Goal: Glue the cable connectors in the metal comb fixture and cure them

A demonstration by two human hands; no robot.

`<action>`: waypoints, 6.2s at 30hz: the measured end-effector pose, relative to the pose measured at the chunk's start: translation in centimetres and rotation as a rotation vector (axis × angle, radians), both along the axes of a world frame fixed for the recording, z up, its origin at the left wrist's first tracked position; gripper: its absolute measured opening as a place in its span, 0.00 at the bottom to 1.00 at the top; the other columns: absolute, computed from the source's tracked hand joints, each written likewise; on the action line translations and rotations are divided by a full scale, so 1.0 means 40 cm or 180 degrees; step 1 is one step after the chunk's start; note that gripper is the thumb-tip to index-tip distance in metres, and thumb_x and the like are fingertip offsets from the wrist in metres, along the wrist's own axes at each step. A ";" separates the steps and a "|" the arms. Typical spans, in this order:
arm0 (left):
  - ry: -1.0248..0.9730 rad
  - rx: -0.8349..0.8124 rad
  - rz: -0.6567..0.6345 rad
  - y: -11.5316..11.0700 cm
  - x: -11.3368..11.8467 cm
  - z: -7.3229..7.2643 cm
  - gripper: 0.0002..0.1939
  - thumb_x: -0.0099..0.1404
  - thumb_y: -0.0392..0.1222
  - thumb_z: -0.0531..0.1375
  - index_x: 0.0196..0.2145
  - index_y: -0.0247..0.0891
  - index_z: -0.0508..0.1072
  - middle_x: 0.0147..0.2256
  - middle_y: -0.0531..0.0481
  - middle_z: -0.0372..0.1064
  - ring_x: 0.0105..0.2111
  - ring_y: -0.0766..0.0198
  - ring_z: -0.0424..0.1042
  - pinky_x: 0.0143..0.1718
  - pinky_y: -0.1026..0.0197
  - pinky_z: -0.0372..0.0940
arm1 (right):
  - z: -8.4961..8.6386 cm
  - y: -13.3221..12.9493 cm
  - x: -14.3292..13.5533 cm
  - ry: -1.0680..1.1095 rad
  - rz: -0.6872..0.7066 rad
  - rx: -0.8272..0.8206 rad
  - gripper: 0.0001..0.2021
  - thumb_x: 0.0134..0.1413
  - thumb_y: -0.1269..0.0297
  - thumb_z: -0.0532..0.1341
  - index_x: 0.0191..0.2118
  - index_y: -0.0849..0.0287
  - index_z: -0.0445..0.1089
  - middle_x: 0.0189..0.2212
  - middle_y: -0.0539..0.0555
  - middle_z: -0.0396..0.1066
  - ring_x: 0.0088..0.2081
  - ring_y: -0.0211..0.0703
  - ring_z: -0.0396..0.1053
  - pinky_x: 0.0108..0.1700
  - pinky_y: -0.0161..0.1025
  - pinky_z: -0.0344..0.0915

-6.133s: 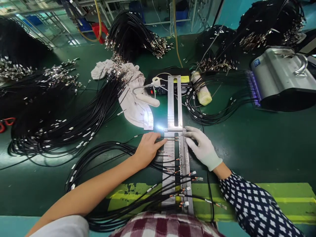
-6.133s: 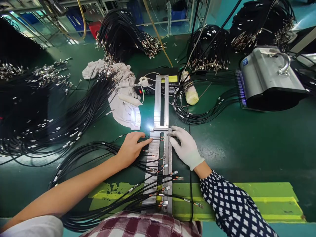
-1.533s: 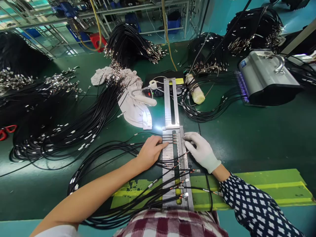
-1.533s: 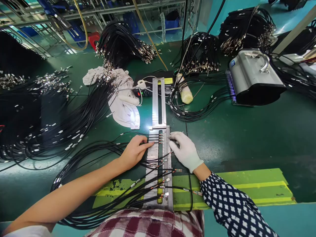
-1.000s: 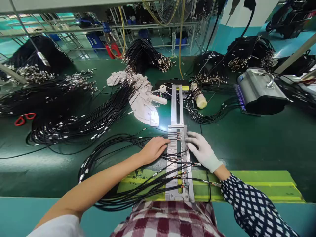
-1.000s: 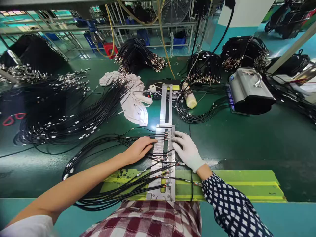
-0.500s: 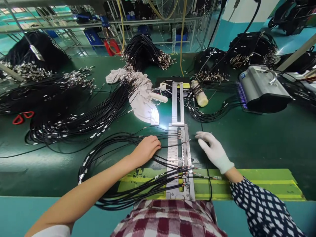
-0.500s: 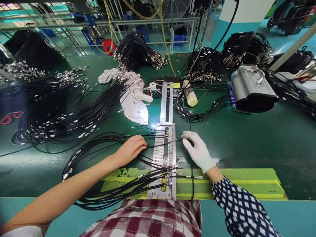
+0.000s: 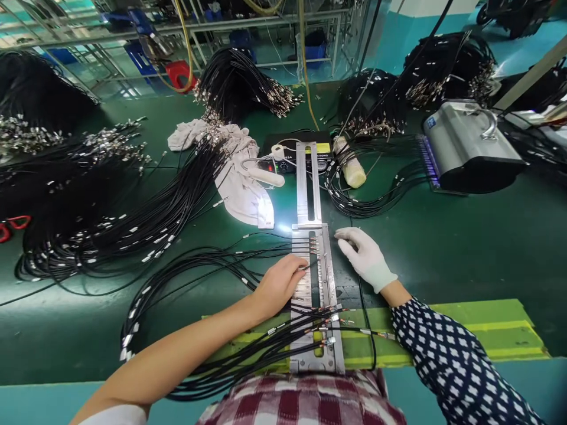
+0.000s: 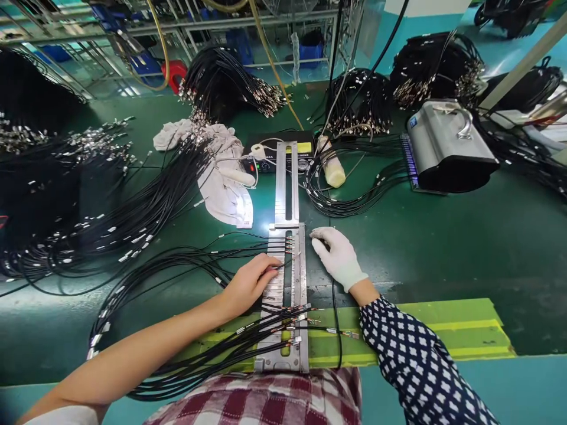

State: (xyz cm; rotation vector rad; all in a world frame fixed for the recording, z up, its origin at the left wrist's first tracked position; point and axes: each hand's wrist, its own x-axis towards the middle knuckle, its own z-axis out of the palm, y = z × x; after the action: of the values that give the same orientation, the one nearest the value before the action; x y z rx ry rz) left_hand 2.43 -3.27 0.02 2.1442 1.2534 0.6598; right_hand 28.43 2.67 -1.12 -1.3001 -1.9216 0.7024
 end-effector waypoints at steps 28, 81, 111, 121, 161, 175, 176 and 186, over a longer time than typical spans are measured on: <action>0.1173 0.2186 -0.0733 0.105 -0.082 -0.009 0.12 0.73 0.31 0.49 0.43 0.34 0.72 0.37 0.44 0.73 0.34 0.61 0.68 0.36 0.59 0.65 | 0.008 0.001 -0.009 -0.0181 -0.0040 -0.0029 0.08 0.63 0.63 0.57 0.41 0.53 0.73 0.44 0.54 0.76 0.49 0.50 0.72 0.54 0.51 0.68; -0.0267 0.0360 -0.0293 0.074 -0.051 0.003 0.09 0.72 0.38 0.57 0.41 0.38 0.77 0.35 0.48 0.75 0.36 0.63 0.74 0.39 0.61 0.70 | 0.013 -0.031 -0.020 -0.0272 0.0024 -0.0035 0.08 0.63 0.63 0.56 0.39 0.53 0.73 0.42 0.55 0.76 0.47 0.51 0.72 0.53 0.52 0.68; 0.0837 0.1512 -0.0666 0.055 -0.077 -0.007 0.15 0.74 0.31 0.49 0.51 0.39 0.72 0.39 0.44 0.67 0.38 0.60 0.65 0.38 0.59 0.63 | 0.017 -0.026 -0.021 -0.0274 0.0015 -0.0044 0.08 0.63 0.64 0.57 0.36 0.53 0.73 0.42 0.54 0.76 0.46 0.51 0.72 0.51 0.51 0.68; 0.1637 0.1418 -0.0626 0.014 -0.086 -0.042 0.21 0.74 0.31 0.44 0.58 0.37 0.68 0.38 0.44 0.68 0.35 0.60 0.64 0.34 0.59 0.58 | 0.005 -0.022 -0.020 -0.0363 0.0026 -0.0015 0.07 0.63 0.63 0.57 0.36 0.54 0.72 0.41 0.54 0.76 0.46 0.51 0.71 0.51 0.50 0.67; 0.0307 -0.0931 -0.0633 -0.041 -0.124 0.093 0.09 0.73 0.41 0.52 0.34 0.38 0.66 0.35 0.50 0.64 0.37 0.62 0.64 0.41 0.61 0.61 | 0.006 -0.030 -0.019 -0.0298 0.0047 0.0089 0.09 0.62 0.61 0.56 0.36 0.54 0.74 0.42 0.56 0.76 0.46 0.51 0.72 0.53 0.50 0.68; 0.0072 -0.0341 -0.0137 -0.049 -0.085 0.048 0.06 0.73 0.37 0.52 0.39 0.39 0.68 0.36 0.50 0.65 0.36 0.64 0.67 0.39 0.62 0.63 | 0.009 -0.029 -0.018 -0.0298 0.0046 -0.0038 0.09 0.62 0.61 0.56 0.35 0.54 0.74 0.42 0.55 0.76 0.46 0.51 0.72 0.52 0.50 0.67; 0.0067 -0.0265 -0.0098 -0.050 -0.076 0.041 0.06 0.73 0.37 0.51 0.40 0.39 0.68 0.36 0.50 0.65 0.37 0.63 0.67 0.40 0.62 0.64 | 0.009 -0.029 -0.018 -0.0307 0.0045 -0.0053 0.09 0.62 0.61 0.56 0.35 0.54 0.73 0.42 0.55 0.76 0.46 0.51 0.72 0.52 0.50 0.67; 0.0127 0.0429 0.0001 -0.022 -0.050 0.009 0.08 0.74 0.37 0.51 0.39 0.38 0.70 0.36 0.47 0.68 0.38 0.61 0.69 0.42 0.59 0.67 | 0.008 -0.027 -0.018 -0.0265 0.0069 -0.0003 0.08 0.62 0.63 0.57 0.34 0.53 0.72 0.41 0.55 0.75 0.46 0.51 0.72 0.52 0.50 0.67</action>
State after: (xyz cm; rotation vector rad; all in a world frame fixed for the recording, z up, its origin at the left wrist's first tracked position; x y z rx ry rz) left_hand 0.43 -4.13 0.40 2.2766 1.2623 0.7236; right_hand 27.70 1.59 -0.78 -1.3299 -2.0048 0.6694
